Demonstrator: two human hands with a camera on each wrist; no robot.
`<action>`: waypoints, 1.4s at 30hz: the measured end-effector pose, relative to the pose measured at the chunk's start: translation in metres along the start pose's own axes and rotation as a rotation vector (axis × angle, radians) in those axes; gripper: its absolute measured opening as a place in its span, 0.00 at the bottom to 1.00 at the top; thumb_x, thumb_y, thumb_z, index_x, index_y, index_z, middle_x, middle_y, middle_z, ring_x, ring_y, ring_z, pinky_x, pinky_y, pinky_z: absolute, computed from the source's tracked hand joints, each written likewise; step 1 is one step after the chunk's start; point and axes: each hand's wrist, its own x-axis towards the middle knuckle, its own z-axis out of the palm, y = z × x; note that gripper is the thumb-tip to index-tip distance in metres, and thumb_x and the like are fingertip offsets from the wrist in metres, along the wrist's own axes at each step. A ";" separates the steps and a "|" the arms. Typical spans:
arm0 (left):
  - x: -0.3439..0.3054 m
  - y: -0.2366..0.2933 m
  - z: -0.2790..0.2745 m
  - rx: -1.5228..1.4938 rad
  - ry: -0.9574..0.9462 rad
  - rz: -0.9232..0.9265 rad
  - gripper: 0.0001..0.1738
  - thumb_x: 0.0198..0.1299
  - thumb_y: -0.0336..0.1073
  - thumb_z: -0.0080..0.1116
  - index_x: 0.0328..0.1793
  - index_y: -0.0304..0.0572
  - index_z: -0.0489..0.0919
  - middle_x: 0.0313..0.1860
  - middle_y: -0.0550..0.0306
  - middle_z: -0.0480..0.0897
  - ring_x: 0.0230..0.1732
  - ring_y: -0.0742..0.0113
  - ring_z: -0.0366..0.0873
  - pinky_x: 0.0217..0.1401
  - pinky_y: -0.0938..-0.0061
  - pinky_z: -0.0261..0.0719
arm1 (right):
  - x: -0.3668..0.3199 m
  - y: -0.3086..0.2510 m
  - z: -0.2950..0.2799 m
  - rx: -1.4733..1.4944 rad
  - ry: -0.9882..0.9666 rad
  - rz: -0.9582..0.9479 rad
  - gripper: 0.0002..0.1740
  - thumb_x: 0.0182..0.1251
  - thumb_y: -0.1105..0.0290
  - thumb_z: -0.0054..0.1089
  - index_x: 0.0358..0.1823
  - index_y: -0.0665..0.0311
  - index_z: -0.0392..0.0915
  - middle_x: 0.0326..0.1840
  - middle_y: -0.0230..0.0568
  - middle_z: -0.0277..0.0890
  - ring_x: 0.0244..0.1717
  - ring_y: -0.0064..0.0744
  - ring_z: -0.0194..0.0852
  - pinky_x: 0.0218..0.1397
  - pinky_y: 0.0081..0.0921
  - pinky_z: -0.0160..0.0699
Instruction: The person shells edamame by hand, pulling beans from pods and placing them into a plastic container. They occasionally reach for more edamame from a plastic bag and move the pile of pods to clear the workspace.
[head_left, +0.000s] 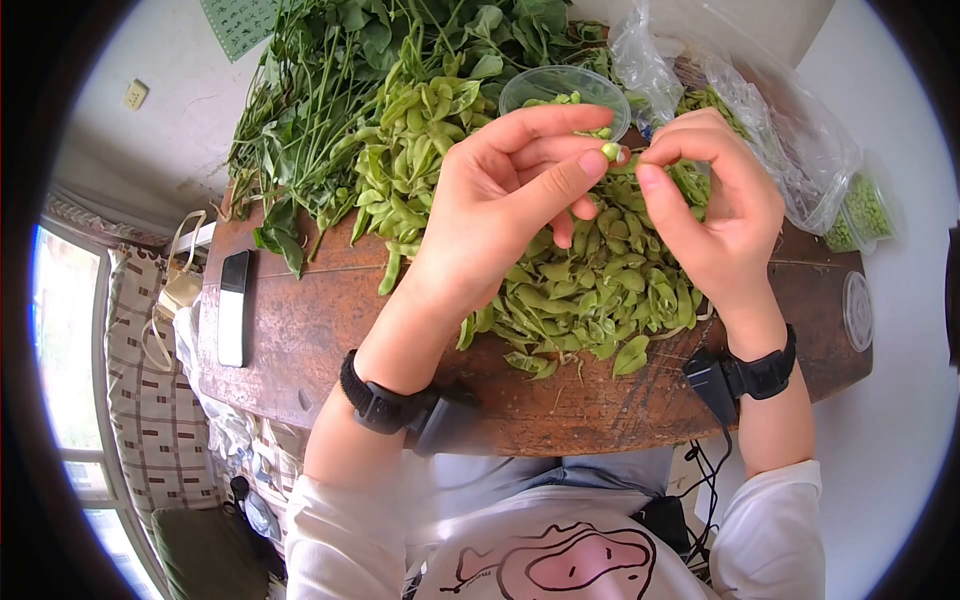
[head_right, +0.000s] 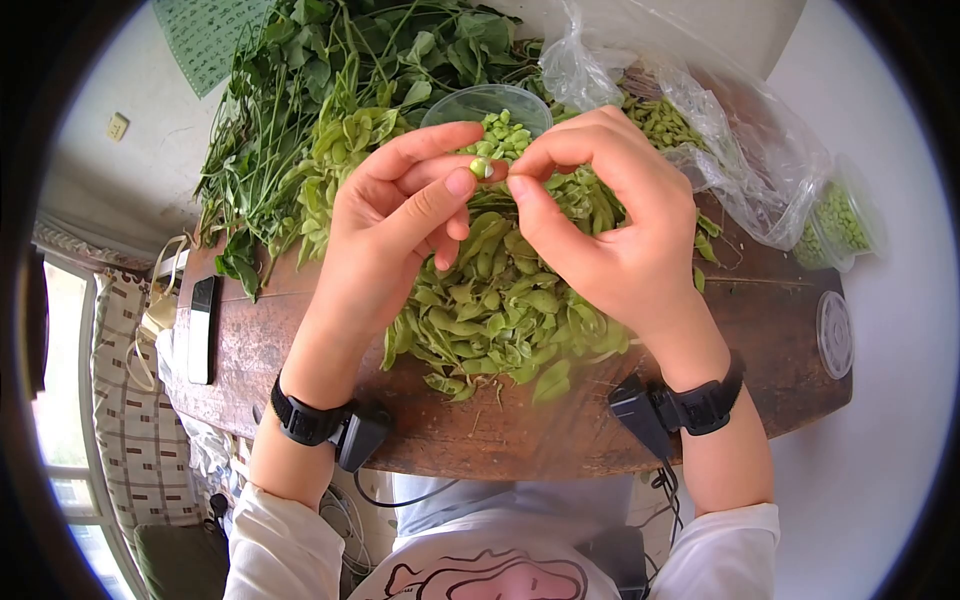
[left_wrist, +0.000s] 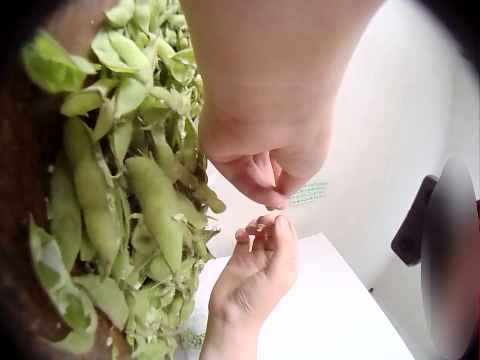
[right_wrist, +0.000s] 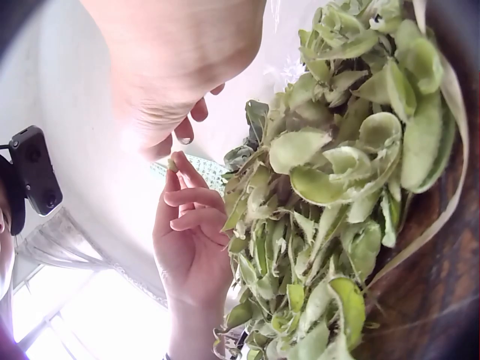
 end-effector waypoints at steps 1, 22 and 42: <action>0.000 0.000 0.000 0.005 0.020 0.009 0.22 0.68 0.29 0.63 0.67 0.34 0.76 0.45 0.57 0.88 0.31 0.80 0.80 0.26 0.85 0.75 | 0.000 0.000 -0.001 0.000 -0.001 -0.001 0.08 0.55 0.84 0.68 0.36 0.67 0.82 0.35 0.37 0.83 0.36 0.32 0.79 0.42 0.26 0.76; 0.000 0.003 0.000 0.348 0.054 0.139 0.29 0.59 0.25 0.70 0.67 0.32 0.75 0.44 0.53 0.89 0.32 0.78 0.84 0.28 0.87 0.77 | 0.002 -0.003 0.001 -0.177 -0.057 -0.027 0.08 0.53 0.82 0.70 0.34 0.65 0.83 0.33 0.37 0.82 0.37 0.34 0.78 0.41 0.28 0.76; -0.001 0.003 0.001 0.341 0.044 0.134 0.31 0.60 0.26 0.70 0.69 0.34 0.73 0.44 0.54 0.89 0.33 0.78 0.84 0.29 0.88 0.77 | 0.001 -0.001 0.003 -0.188 -0.042 -0.073 0.08 0.52 0.82 0.70 0.34 0.65 0.82 0.33 0.38 0.82 0.36 0.38 0.78 0.41 0.30 0.77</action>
